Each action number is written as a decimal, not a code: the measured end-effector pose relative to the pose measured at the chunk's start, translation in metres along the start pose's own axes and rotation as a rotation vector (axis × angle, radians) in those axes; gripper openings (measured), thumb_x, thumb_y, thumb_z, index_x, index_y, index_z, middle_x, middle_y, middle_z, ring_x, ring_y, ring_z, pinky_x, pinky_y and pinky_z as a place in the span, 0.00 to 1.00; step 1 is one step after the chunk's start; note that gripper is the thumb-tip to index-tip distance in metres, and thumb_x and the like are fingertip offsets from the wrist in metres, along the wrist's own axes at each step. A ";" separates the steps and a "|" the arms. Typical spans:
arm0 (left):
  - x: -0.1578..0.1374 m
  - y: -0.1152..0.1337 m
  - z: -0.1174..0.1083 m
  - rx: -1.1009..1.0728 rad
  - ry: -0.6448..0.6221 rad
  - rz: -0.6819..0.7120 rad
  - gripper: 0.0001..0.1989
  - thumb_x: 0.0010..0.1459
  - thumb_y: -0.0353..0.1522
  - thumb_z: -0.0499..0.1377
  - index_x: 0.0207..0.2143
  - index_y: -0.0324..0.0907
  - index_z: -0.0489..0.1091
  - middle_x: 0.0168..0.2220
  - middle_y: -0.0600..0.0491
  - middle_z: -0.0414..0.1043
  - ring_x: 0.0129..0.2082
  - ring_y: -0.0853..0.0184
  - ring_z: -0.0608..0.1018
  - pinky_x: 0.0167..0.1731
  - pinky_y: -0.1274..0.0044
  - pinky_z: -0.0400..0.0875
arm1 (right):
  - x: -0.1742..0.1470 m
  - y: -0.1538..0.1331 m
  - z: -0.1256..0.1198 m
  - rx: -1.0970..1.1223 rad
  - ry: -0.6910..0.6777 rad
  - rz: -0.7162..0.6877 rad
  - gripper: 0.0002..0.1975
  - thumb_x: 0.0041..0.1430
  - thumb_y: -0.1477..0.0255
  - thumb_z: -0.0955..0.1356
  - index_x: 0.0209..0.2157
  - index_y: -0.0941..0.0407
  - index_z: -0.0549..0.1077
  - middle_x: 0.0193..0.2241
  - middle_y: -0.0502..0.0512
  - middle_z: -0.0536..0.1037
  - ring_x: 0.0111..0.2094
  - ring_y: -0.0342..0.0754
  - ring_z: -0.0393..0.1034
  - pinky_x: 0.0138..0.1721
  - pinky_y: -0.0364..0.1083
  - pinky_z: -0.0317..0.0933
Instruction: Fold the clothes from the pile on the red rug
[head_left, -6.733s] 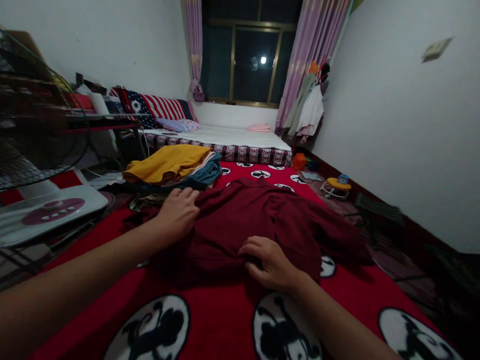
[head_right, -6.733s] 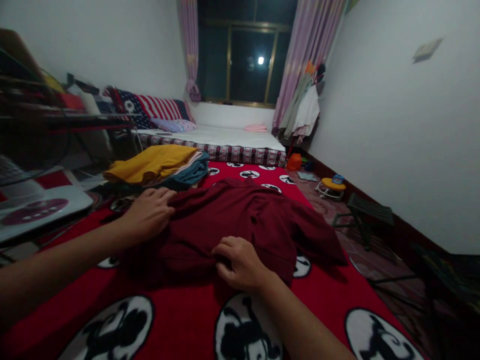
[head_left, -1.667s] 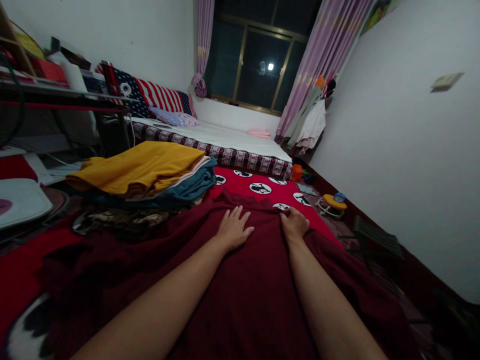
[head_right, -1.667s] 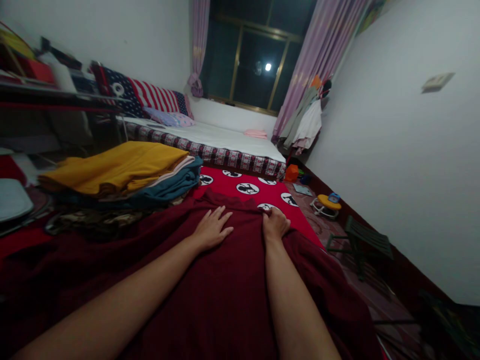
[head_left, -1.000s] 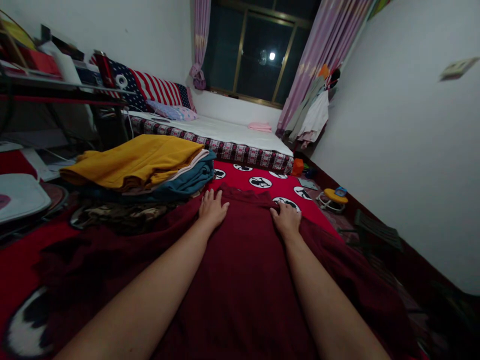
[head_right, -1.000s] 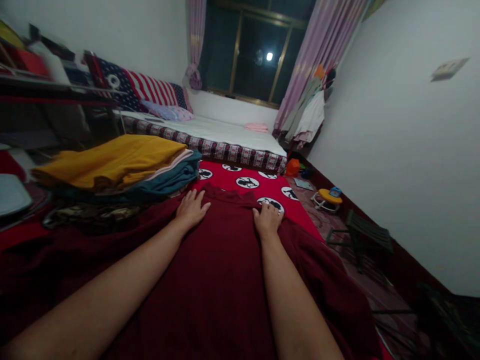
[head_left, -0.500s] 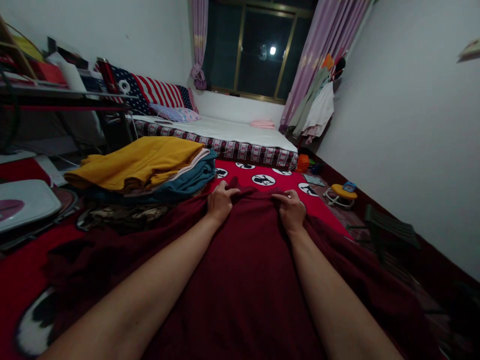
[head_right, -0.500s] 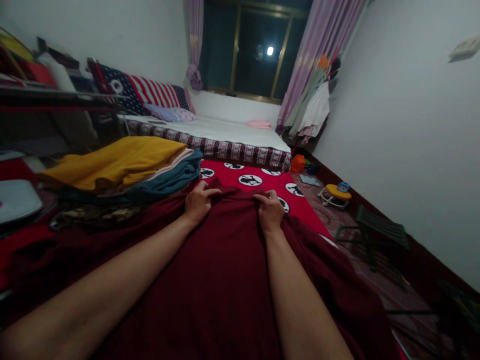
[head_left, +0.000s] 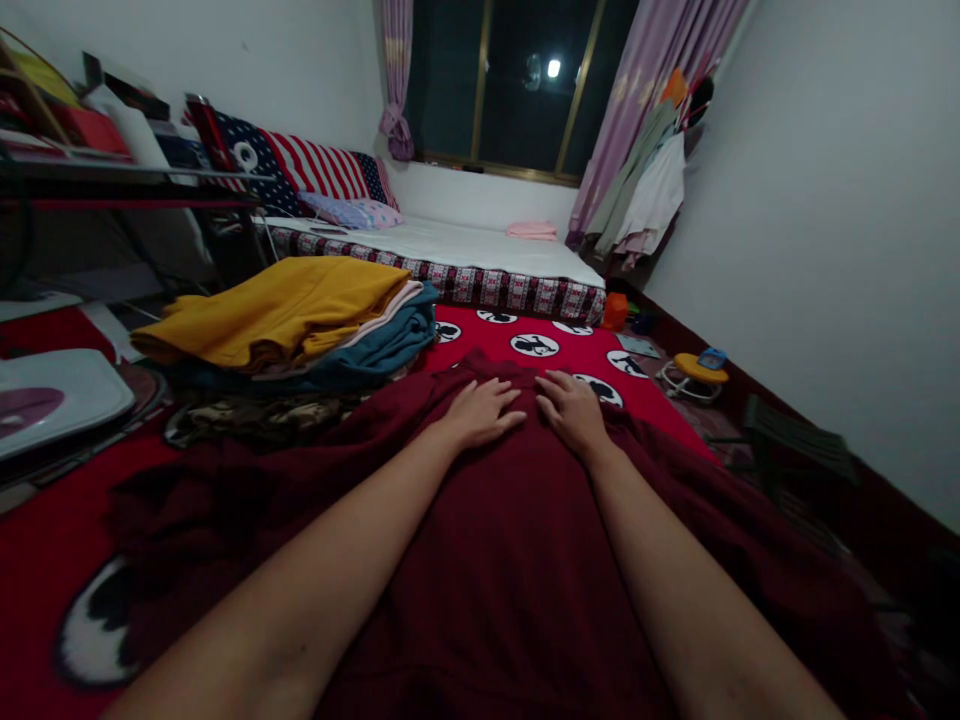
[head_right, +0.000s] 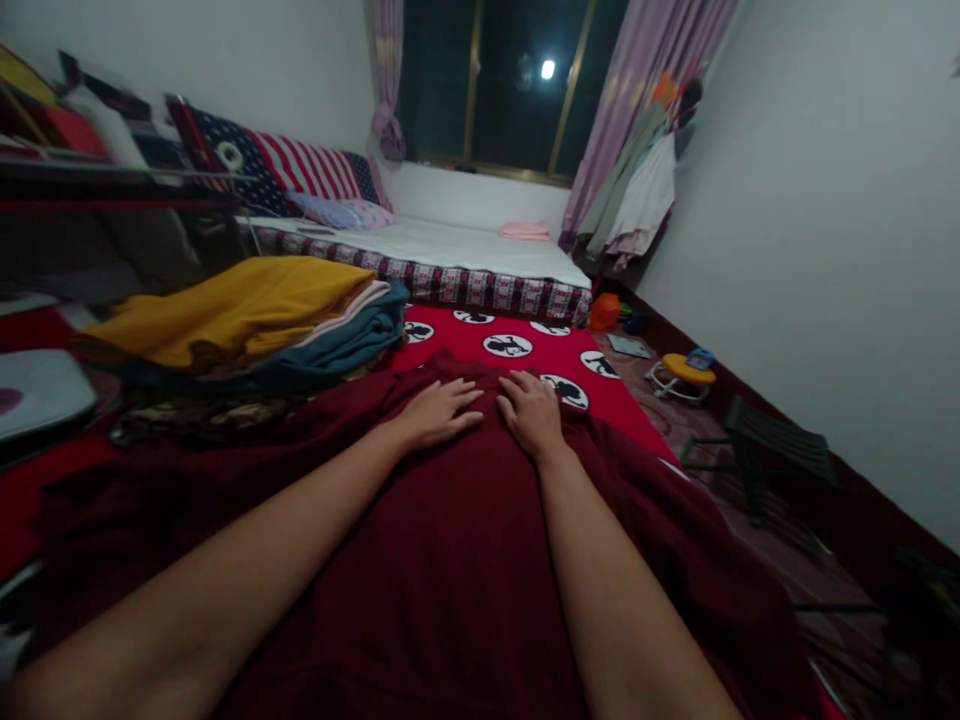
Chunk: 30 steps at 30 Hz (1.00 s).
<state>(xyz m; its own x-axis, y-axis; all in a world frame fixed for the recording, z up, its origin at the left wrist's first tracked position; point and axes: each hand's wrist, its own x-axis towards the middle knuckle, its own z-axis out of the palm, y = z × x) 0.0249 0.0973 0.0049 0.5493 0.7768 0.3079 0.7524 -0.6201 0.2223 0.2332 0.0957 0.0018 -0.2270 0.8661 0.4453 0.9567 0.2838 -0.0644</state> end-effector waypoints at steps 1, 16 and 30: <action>-0.001 0.002 0.002 0.013 -0.089 -0.020 0.29 0.64 0.49 0.44 0.63 0.49 0.56 0.67 0.51 0.51 0.66 0.59 0.54 0.63 0.60 0.48 | 0.000 -0.001 0.003 -0.009 -0.099 -0.001 0.23 0.66 0.63 0.57 0.59 0.53 0.65 0.61 0.57 0.64 0.62 0.54 0.54 0.61 0.58 0.48; -0.042 0.040 -0.007 0.028 -0.264 -0.297 0.37 0.62 0.53 0.39 0.67 0.47 0.46 0.70 0.46 0.34 0.68 0.51 0.39 0.63 0.55 0.36 | -0.017 -0.029 -0.005 -0.103 -0.434 0.344 0.33 0.66 0.53 0.49 0.68 0.52 0.43 0.69 0.60 0.39 0.68 0.58 0.31 0.63 0.63 0.35; -0.164 0.091 -0.036 -0.036 -0.302 -0.131 0.41 0.61 0.54 0.43 0.68 0.39 0.45 0.69 0.42 0.33 0.69 0.52 0.39 0.64 0.58 0.36 | -0.116 -0.108 -0.043 -0.252 -0.295 0.407 0.30 0.66 0.60 0.55 0.63 0.62 0.58 0.63 0.75 0.56 0.63 0.71 0.50 0.56 0.67 0.47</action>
<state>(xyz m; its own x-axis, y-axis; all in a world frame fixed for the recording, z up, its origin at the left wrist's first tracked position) -0.0099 -0.0906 0.0075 0.5356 0.8444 -0.0128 0.8135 -0.5118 0.2763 0.1637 -0.0530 -0.0040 0.1630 0.9739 0.1577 0.9835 -0.1732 0.0530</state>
